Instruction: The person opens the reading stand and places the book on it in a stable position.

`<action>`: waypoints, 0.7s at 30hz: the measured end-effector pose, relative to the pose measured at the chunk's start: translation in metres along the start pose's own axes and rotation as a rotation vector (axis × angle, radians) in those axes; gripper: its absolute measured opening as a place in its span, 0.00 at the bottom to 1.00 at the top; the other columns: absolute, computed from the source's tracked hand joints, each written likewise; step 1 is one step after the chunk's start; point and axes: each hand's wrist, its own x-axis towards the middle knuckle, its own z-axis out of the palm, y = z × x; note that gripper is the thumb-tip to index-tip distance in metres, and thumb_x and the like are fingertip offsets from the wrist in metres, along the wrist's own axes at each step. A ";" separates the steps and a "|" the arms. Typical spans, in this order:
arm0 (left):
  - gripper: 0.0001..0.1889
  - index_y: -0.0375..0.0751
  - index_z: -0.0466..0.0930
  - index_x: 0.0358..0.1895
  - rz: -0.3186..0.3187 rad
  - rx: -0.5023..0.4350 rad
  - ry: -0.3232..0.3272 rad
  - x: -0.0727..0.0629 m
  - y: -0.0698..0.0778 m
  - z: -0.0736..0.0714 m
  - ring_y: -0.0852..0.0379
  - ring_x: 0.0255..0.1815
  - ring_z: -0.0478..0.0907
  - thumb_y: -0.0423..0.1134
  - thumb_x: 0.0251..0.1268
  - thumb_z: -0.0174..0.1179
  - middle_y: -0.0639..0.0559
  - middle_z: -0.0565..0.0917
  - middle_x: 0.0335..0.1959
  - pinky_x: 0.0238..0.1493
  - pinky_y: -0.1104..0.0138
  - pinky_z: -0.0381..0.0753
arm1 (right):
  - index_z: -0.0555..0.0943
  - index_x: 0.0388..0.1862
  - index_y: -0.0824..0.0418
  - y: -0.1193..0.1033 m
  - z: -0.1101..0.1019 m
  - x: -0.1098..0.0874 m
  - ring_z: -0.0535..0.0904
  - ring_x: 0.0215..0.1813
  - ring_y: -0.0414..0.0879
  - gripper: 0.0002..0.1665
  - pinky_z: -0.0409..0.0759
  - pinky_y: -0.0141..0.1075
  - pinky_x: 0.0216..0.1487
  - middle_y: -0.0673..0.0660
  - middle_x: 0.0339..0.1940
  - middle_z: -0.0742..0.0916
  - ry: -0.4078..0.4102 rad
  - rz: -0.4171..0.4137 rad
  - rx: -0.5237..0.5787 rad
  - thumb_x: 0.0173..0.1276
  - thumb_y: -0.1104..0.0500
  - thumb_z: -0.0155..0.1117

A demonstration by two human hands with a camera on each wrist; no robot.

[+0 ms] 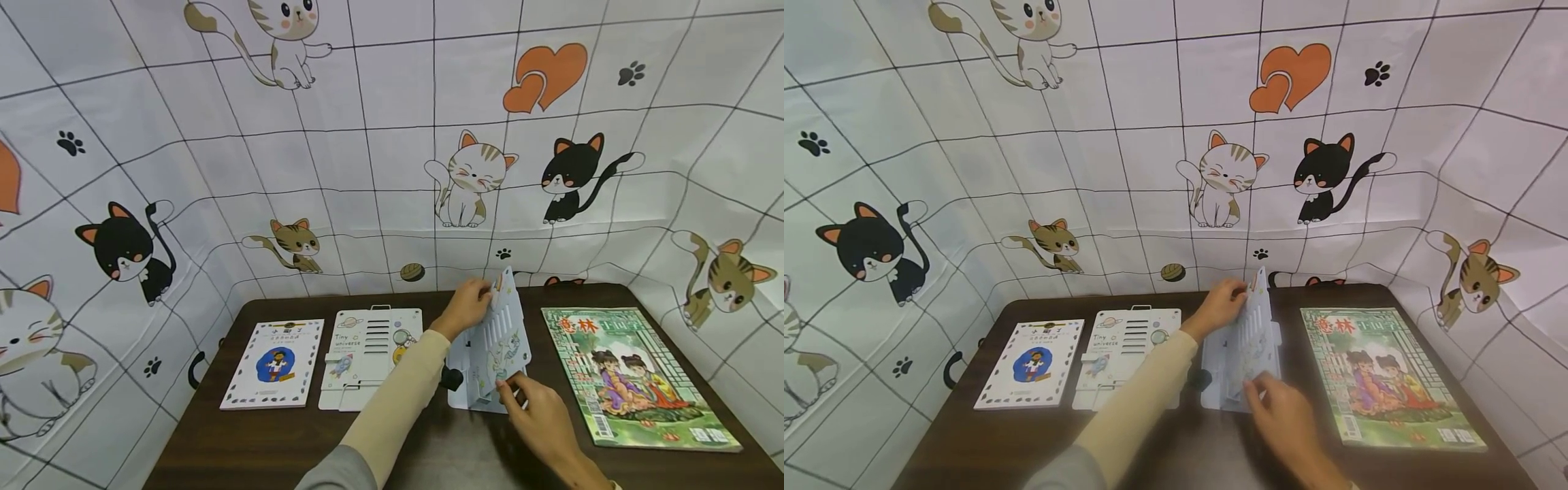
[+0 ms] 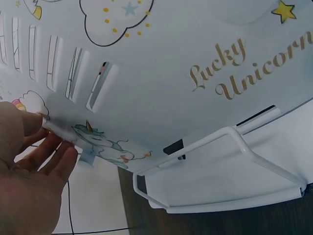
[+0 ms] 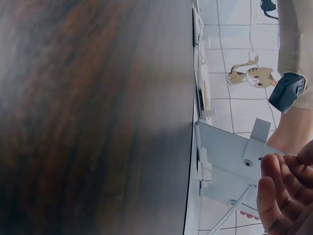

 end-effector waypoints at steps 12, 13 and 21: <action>0.19 0.35 0.76 0.72 -0.048 -0.043 0.035 -0.001 -0.006 -0.004 0.51 0.66 0.79 0.33 0.85 0.53 0.43 0.79 0.67 0.67 0.63 0.81 | 0.82 0.24 0.47 0.007 -0.006 0.001 0.69 0.21 0.26 0.16 0.72 0.31 0.23 0.38 0.18 0.81 0.124 -0.095 -0.034 0.72 0.60 0.73; 0.19 0.35 0.77 0.72 -0.053 -0.048 0.042 -0.001 -0.008 -0.004 0.51 0.66 0.79 0.33 0.85 0.53 0.43 0.79 0.66 0.67 0.62 0.81 | 0.81 0.24 0.47 0.008 -0.007 0.001 0.70 0.21 0.26 0.17 0.72 0.31 0.23 0.38 0.19 0.81 0.128 -0.103 -0.034 0.72 0.61 0.73; 0.19 0.34 0.77 0.70 -0.070 -0.069 0.101 -0.003 -0.017 -0.007 0.50 0.65 0.80 0.32 0.81 0.58 0.42 0.80 0.65 0.67 0.61 0.81 | 0.81 0.24 0.49 0.025 -0.016 0.008 0.70 0.17 0.23 0.16 0.69 0.32 0.22 0.41 0.17 0.83 0.143 -0.112 -0.004 0.73 0.62 0.72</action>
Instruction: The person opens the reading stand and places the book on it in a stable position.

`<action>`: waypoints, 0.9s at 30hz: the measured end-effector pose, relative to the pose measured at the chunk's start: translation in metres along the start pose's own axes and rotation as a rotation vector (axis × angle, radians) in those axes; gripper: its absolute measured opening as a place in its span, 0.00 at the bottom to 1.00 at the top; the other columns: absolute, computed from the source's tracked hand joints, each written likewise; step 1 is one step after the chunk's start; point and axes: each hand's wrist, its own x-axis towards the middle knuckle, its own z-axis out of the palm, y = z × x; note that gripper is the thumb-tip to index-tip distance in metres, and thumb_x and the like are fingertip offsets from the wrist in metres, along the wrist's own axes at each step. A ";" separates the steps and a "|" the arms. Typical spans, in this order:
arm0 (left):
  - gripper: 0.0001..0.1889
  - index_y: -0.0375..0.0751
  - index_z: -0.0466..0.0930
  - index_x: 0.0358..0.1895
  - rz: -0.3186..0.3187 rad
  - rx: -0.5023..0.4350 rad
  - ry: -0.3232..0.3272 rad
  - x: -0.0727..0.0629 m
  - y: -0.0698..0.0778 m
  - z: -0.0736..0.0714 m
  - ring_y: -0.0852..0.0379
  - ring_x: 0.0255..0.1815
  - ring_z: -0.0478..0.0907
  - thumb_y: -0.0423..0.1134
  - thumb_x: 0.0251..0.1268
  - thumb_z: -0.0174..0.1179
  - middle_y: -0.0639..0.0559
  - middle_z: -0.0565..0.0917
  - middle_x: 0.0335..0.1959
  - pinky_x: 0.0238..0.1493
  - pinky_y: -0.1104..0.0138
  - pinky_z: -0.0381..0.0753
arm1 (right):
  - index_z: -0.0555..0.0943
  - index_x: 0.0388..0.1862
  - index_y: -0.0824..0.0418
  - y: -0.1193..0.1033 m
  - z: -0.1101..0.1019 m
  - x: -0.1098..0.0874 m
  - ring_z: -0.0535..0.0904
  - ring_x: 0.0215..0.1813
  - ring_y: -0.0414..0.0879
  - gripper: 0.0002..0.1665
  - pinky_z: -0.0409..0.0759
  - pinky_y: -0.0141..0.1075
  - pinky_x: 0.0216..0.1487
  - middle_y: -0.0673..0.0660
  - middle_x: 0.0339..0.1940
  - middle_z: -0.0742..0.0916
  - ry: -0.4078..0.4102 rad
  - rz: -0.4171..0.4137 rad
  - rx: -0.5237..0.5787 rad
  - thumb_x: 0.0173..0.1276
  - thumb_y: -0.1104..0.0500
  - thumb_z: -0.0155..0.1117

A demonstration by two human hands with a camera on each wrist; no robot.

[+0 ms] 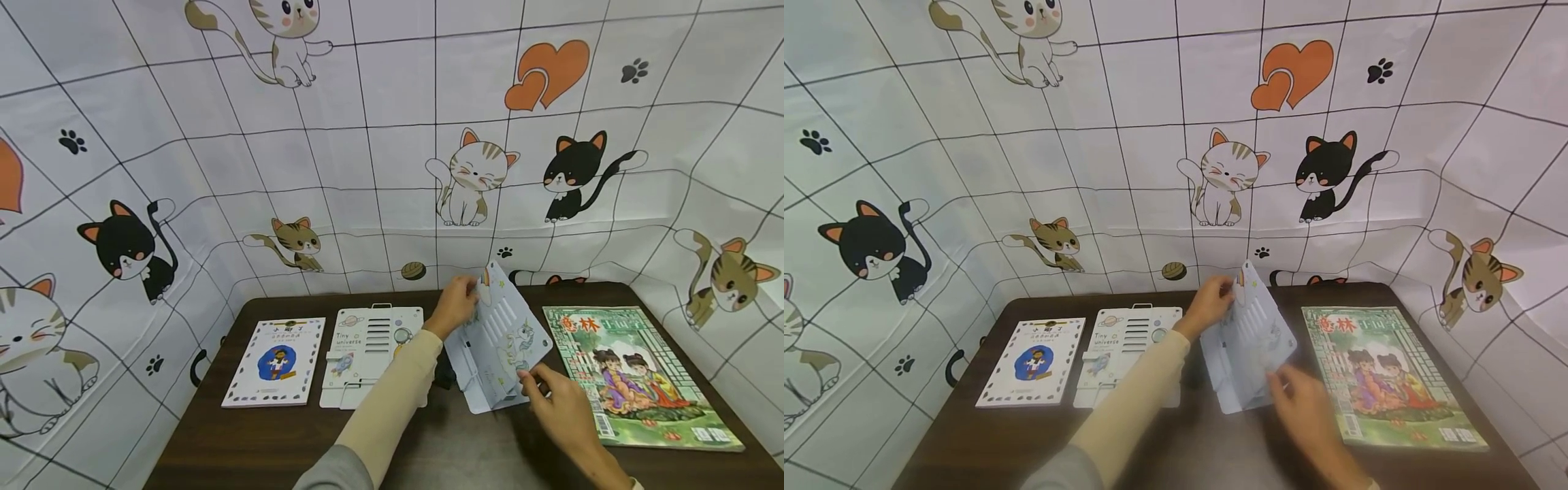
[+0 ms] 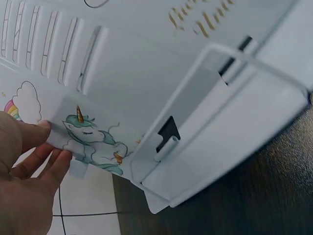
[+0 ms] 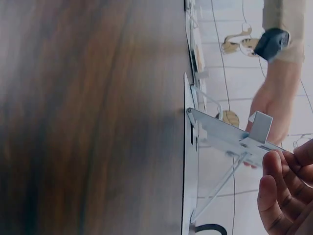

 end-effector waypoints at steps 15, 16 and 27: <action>0.11 0.33 0.80 0.58 0.014 -0.026 0.139 -0.005 -0.019 -0.013 0.50 0.54 0.82 0.29 0.78 0.61 0.42 0.84 0.53 0.55 0.62 0.84 | 0.80 0.24 0.53 0.043 -0.019 0.037 0.63 0.18 0.34 0.16 0.62 0.34 0.22 0.43 0.14 0.76 0.045 -0.011 -0.164 0.73 0.60 0.71; 0.10 0.33 0.80 0.57 0.010 -0.036 0.147 -0.006 -0.021 -0.013 0.50 0.53 0.82 0.29 0.77 0.62 0.43 0.84 0.52 0.54 0.63 0.84 | 0.81 0.26 0.55 0.045 -0.021 0.042 0.65 0.18 0.35 0.14 0.63 0.35 0.23 0.45 0.15 0.79 0.032 -0.003 -0.180 0.74 0.59 0.71; 0.08 0.36 0.80 0.50 0.007 -0.162 0.179 -0.016 -0.042 -0.023 0.56 0.42 0.81 0.31 0.73 0.66 0.44 0.85 0.44 0.44 0.67 0.82 | 0.87 0.45 0.67 0.080 -0.018 0.088 0.78 0.23 0.45 0.14 0.69 0.39 0.24 0.61 0.31 0.90 -0.097 0.077 -0.214 0.81 0.56 0.63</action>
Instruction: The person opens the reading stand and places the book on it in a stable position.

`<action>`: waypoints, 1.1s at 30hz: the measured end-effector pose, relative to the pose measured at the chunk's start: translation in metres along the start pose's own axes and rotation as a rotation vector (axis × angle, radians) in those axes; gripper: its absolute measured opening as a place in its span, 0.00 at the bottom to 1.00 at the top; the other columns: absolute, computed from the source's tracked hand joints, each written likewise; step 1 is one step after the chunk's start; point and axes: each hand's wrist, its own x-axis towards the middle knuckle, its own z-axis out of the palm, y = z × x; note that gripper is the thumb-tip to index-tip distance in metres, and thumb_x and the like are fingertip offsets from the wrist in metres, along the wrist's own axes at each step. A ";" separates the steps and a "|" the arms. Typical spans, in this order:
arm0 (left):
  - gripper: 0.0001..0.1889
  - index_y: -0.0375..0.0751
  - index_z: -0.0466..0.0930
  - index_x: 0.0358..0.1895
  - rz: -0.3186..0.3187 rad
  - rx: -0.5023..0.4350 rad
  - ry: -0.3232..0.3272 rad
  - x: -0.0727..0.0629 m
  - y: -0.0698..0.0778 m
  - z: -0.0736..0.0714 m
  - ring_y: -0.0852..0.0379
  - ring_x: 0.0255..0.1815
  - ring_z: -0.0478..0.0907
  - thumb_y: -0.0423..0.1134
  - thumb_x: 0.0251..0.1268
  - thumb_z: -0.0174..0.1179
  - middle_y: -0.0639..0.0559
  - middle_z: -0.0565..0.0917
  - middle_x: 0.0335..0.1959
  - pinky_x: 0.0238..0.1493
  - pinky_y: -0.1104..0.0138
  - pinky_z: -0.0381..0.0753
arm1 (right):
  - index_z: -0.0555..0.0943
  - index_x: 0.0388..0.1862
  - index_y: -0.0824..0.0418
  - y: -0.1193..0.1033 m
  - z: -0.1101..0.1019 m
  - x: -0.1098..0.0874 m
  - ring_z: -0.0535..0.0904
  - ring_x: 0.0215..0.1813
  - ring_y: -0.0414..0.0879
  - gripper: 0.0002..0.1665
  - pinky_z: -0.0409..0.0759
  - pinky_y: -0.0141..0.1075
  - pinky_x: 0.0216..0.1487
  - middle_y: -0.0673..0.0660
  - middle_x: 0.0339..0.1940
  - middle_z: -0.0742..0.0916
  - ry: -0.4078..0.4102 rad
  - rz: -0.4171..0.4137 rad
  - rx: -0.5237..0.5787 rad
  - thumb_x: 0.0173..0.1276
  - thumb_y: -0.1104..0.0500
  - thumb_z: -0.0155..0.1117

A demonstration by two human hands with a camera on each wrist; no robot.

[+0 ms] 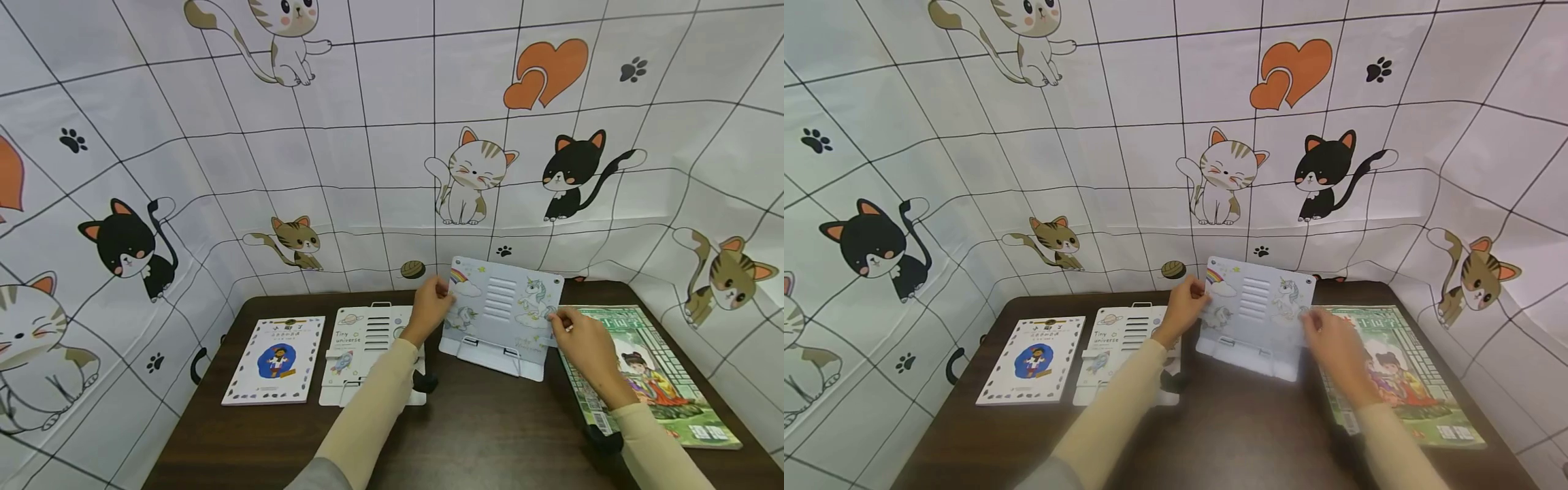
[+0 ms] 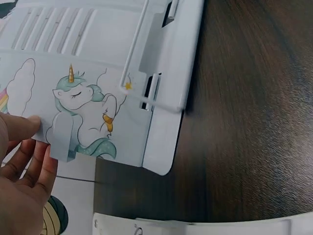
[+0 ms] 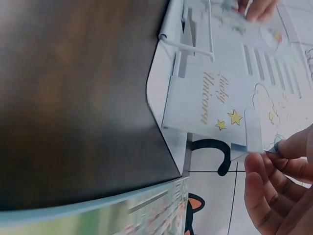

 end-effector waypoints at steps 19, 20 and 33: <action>0.07 0.41 0.78 0.48 -0.101 -0.077 0.005 -0.009 -0.018 -0.018 0.57 0.42 0.81 0.36 0.76 0.67 0.48 0.83 0.43 0.41 0.68 0.80 | 0.86 0.50 0.66 -0.003 0.020 0.047 0.75 0.23 0.47 0.18 0.67 0.38 0.21 0.64 0.37 0.90 -0.060 0.063 0.027 0.83 0.51 0.62; 0.07 0.41 0.78 0.48 -0.101 -0.076 0.007 -0.009 -0.018 -0.018 0.57 0.43 0.81 0.36 0.76 0.66 0.48 0.83 0.43 0.41 0.68 0.80 | 0.86 0.50 0.66 -0.003 0.020 0.047 0.75 0.22 0.46 0.18 0.67 0.38 0.21 0.64 0.37 0.90 -0.061 0.063 0.028 0.83 0.51 0.62; 0.12 0.35 0.78 0.55 -0.072 -0.079 0.014 -0.013 -0.012 -0.021 0.51 0.49 0.83 0.34 0.75 0.66 0.42 0.83 0.49 0.49 0.62 0.84 | 0.84 0.55 0.66 0.005 0.010 0.041 0.81 0.25 0.43 0.21 0.73 0.39 0.25 0.64 0.38 0.91 -0.148 0.051 0.101 0.85 0.50 0.57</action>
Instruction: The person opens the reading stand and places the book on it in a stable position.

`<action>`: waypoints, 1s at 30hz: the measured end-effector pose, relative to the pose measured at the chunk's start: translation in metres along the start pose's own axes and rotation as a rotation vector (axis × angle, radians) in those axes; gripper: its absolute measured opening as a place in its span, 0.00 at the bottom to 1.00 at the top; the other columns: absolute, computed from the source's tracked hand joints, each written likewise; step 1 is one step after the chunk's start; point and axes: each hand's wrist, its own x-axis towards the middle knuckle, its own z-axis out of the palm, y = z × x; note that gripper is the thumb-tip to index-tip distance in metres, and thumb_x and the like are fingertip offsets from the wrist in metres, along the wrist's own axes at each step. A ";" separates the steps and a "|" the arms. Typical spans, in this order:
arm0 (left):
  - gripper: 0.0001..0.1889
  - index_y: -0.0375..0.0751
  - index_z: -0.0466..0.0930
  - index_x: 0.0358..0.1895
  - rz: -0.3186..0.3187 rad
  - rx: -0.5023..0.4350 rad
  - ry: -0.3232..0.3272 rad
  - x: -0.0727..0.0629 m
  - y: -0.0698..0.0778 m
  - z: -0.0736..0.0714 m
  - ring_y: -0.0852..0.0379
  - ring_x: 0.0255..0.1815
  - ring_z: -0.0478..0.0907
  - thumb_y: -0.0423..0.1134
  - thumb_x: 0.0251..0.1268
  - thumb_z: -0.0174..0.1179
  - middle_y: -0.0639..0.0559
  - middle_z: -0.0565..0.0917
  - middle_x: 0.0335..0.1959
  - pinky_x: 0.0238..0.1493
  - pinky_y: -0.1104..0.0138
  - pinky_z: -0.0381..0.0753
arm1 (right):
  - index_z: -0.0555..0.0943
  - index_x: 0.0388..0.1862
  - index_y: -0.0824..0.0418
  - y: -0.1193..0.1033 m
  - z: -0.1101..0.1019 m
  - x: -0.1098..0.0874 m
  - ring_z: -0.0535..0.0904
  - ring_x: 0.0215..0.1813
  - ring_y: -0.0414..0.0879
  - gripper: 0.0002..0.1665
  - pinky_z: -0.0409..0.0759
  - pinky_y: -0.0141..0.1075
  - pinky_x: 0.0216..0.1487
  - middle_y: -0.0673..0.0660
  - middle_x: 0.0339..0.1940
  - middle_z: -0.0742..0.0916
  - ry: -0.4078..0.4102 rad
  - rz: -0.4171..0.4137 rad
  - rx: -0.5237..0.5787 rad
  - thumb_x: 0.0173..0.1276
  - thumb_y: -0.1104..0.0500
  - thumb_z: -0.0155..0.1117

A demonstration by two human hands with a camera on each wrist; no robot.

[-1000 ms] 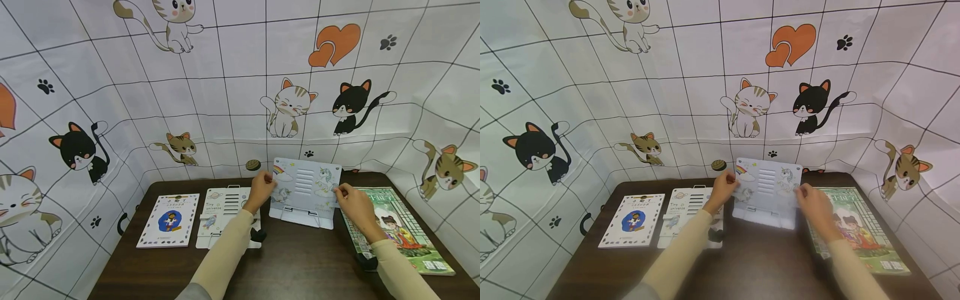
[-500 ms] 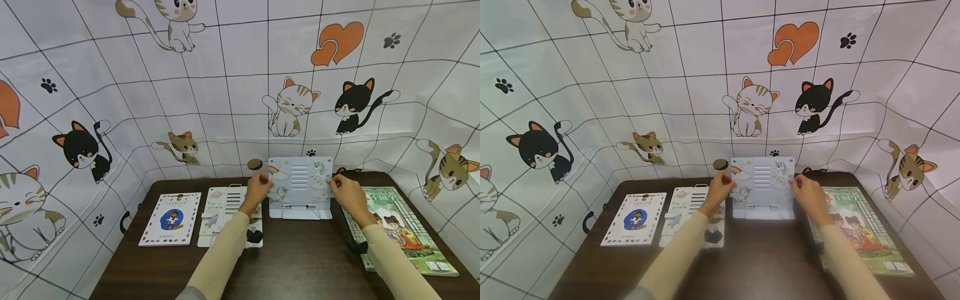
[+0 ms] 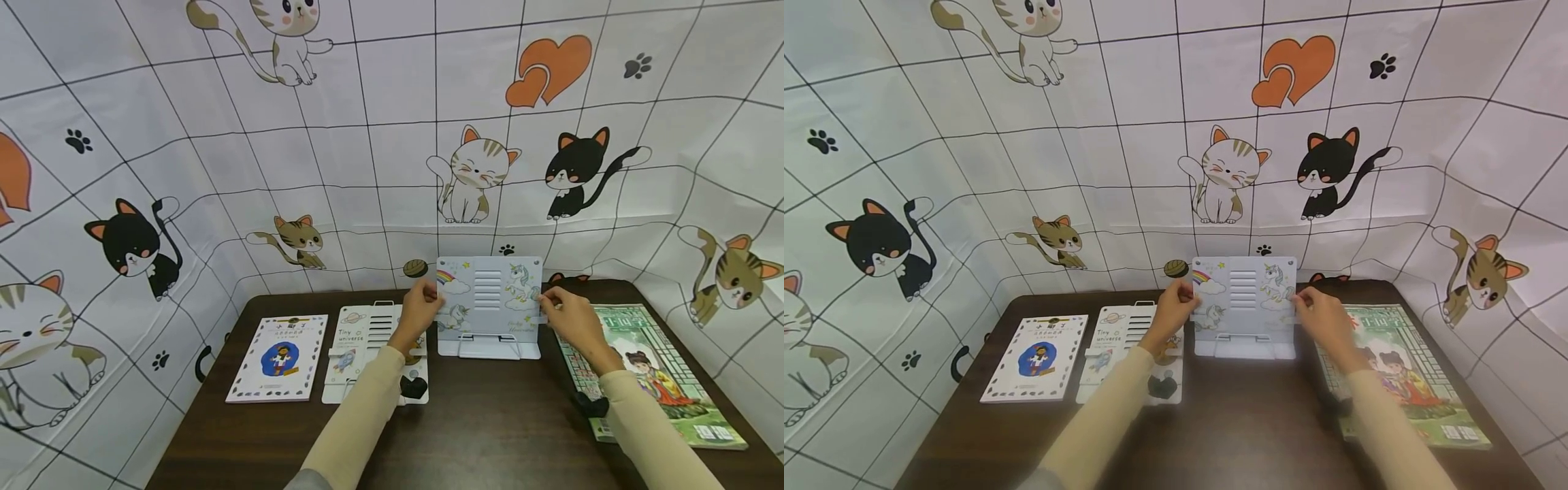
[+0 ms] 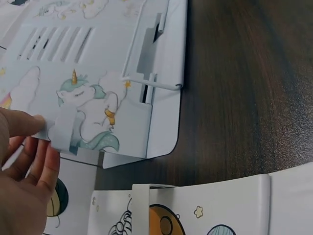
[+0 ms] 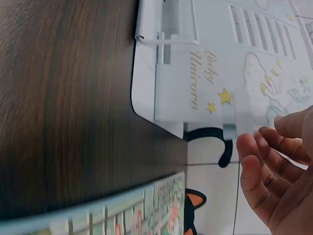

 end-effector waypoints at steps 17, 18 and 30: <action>0.02 0.37 0.86 0.42 0.304 0.077 0.005 -0.051 0.060 0.054 0.66 0.32 0.80 0.33 0.74 0.66 0.48 0.87 0.35 0.37 0.78 0.79 | 0.82 0.56 0.70 0.058 -0.060 -0.046 0.77 0.24 0.44 0.21 0.68 0.40 0.21 0.69 0.42 0.90 -0.059 0.089 -0.144 0.85 0.52 0.55; 0.03 0.38 0.86 0.42 0.293 0.066 -0.032 -0.056 0.062 0.060 0.69 0.31 0.79 0.34 0.74 0.66 0.48 0.87 0.35 0.36 0.78 0.79 | 0.81 0.56 0.71 0.061 -0.063 -0.049 0.77 0.25 0.45 0.21 0.69 0.40 0.22 0.70 0.42 0.89 -0.063 0.105 -0.155 0.85 0.53 0.55; 0.07 0.46 0.89 0.44 0.312 0.301 -0.357 -0.107 0.056 0.131 0.76 0.27 0.71 0.38 0.80 0.60 0.61 0.86 0.30 0.30 0.83 0.69 | 0.74 0.54 0.85 0.109 -0.098 -0.072 0.80 0.31 0.59 0.30 0.76 0.48 0.30 0.70 0.32 0.84 -0.241 0.262 -0.242 0.80 0.54 0.58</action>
